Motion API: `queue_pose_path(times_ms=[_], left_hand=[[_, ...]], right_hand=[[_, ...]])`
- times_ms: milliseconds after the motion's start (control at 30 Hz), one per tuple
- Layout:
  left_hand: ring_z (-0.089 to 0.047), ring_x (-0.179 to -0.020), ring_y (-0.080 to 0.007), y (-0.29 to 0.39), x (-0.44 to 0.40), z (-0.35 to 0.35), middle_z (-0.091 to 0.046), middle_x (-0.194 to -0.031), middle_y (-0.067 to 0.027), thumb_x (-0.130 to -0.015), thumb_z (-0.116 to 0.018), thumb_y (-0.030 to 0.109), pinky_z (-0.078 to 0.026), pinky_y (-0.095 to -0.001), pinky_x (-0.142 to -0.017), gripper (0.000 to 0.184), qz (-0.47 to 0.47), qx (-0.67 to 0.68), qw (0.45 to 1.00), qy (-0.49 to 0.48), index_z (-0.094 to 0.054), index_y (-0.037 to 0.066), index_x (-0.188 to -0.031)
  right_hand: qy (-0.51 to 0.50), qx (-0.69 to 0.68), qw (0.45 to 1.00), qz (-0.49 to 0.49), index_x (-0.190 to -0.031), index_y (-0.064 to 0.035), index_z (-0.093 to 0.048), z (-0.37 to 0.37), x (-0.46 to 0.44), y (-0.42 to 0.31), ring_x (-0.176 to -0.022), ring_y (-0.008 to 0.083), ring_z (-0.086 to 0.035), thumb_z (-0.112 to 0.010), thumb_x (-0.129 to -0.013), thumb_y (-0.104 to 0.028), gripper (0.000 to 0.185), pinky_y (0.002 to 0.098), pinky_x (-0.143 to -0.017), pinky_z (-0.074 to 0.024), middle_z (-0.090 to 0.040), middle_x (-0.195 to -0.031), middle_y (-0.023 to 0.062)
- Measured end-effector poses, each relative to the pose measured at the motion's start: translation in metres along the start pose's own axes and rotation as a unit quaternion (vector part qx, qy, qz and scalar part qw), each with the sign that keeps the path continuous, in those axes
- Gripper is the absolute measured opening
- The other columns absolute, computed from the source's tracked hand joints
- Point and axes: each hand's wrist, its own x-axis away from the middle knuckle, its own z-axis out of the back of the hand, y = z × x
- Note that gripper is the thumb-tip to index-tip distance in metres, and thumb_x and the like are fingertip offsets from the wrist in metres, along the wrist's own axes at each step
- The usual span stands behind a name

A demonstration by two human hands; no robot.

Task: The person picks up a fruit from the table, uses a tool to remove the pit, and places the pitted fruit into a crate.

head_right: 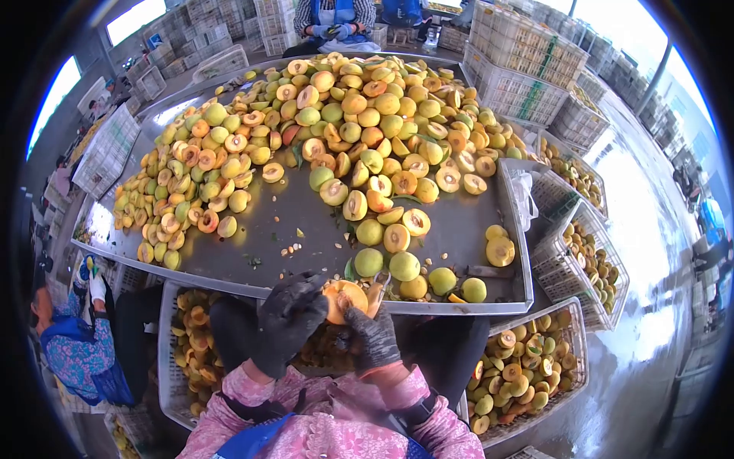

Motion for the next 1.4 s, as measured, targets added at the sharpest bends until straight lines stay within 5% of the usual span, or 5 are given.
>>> queue_pose_path(times_ms=[333,433,700,1333,1400], left_hand=[[-0.061,-0.089,-0.0242,-0.013,-0.005,-0.005,-0.066,-0.092,-0.0111,-0.081,-0.063,0.007,-0.050,-0.0334,-0.077,0.013,-0.138,-0.060,0.988,-0.035,-0.064,0.002,-0.093],[-0.059,-0.098,-0.0254,0.003,0.012,0.027,-0.062,-0.105,-0.0115,-0.083,-0.061,0.009,-0.046,-0.0360,-0.086,0.022,0.314,0.332,0.886,-0.077,-0.058,0.002,-0.103],[-0.046,-0.118,-0.0228,-0.045,0.033,-0.002,-0.048,-0.126,-0.0168,-0.092,-0.051,0.020,-0.040,-0.0351,-0.097,0.045,0.042,0.069,0.995,-0.058,-0.038,0.001,-0.131],[-0.052,-0.110,-0.0269,-0.029,0.017,0.019,-0.053,-0.120,-0.0161,-0.093,-0.047,0.026,-0.040,-0.0444,-0.099,0.040,0.370,0.750,0.545,0.052,-0.044,-0.001,-0.122],[-0.053,-0.109,-0.0258,-0.044,0.026,0.023,-0.054,-0.119,-0.0157,-0.093,-0.049,0.021,-0.041,-0.0414,-0.098,0.037,0.184,0.274,0.941,-0.074,-0.043,-0.002,-0.122]], right_hand=[[-0.016,-0.021,1.000,-0.003,-0.112,-0.0047,-0.050,0.002,0.000,0.012,-0.071,0.0134,-0.056,-0.063,-0.084,-0.017,0.033,0.0249,-0.059,-0.0469,-0.059,-0.088,0.0038],[0.039,-0.093,0.995,-0.022,-0.111,-0.0036,-0.053,-0.010,0.001,-0.004,-0.063,0.0113,-0.056,-0.061,-0.086,-0.019,0.030,0.0231,-0.052,-0.0462,-0.060,-0.083,0.0031],[0.021,-0.132,0.987,-0.085,-0.110,-0.0064,-0.054,-0.030,0.007,0.001,-0.063,0.0110,-0.057,-0.061,-0.087,-0.021,0.028,0.0212,-0.052,-0.0469,-0.060,-0.084,0.0026],[-0.179,0.452,0.873,0.048,-0.111,-0.0022,-0.049,0.019,0.022,-0.014,-0.076,0.0140,-0.054,-0.060,-0.086,-0.016,0.031,0.0281,-0.067,-0.0462,-0.057,-0.087,0.0049],[-0.206,0.545,0.807,0.093,-0.109,-0.0011,-0.049,0.017,0.022,-0.012,-0.077,0.0212,-0.056,-0.060,-0.086,-0.017,0.030,0.0322,-0.070,-0.0463,-0.058,-0.087,0.0099]])
